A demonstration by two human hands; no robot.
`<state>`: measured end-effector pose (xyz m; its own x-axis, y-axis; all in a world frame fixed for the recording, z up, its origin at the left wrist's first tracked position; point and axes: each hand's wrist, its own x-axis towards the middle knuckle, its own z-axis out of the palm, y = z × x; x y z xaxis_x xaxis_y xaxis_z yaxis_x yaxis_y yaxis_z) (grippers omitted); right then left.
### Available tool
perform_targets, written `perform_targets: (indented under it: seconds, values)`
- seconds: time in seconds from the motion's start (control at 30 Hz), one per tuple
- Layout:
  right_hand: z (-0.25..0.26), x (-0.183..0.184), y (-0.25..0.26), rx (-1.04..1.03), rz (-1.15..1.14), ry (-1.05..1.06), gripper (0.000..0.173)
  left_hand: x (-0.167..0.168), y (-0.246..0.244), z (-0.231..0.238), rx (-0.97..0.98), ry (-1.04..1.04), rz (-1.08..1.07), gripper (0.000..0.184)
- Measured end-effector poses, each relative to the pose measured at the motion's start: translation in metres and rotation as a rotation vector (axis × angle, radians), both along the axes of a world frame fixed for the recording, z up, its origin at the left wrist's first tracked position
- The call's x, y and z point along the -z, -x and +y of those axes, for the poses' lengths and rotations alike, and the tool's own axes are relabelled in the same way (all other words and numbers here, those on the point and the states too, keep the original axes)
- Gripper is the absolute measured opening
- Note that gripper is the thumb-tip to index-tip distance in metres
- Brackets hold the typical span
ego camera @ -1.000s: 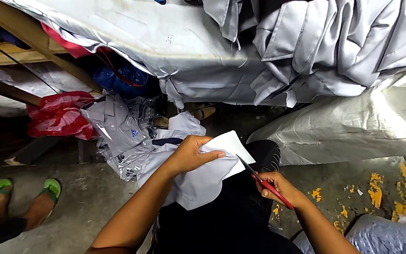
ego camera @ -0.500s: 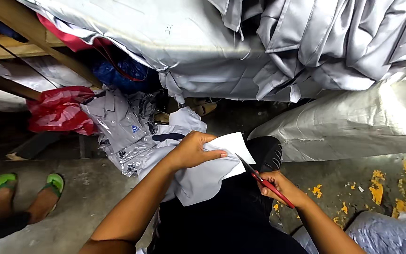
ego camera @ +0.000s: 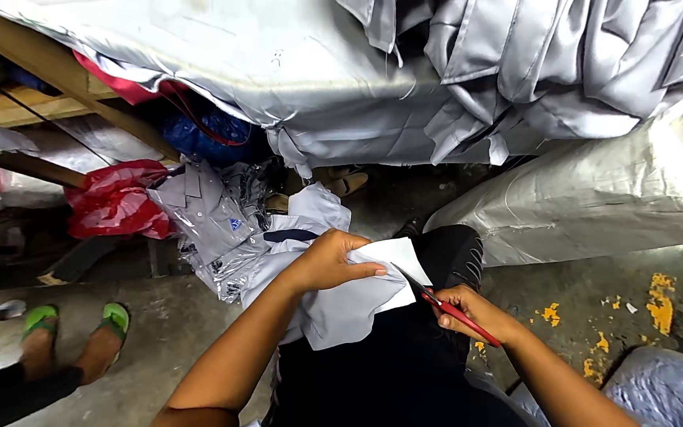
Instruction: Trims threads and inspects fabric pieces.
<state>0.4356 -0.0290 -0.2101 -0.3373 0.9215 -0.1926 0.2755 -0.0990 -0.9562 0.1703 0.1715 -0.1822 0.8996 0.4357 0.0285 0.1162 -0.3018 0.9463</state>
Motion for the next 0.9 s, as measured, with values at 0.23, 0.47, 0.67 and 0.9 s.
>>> perform_targets:
  seconds: [0.23,0.47,0.67,0.9]
  values:
    - [0.001,0.006,0.009,0.059,-0.041,-0.025,0.058,0.000,0.000,0.005,0.013,-0.008,0.020,0.020]
    - [0.007,0.008,0.014,0.031,0.015,-0.026,0.061,0.000,-0.006,0.005,0.075,0.056,0.047,0.019]
    - [0.008,0.015,0.017,0.068,0.030,-0.032,0.059,-0.004,-0.008,0.010,0.089,0.077,0.075,0.018]
    - [0.015,0.019,0.021,0.035,0.164,0.015,0.060,-0.003,-0.016,0.012,0.186,0.116,0.100,0.019]
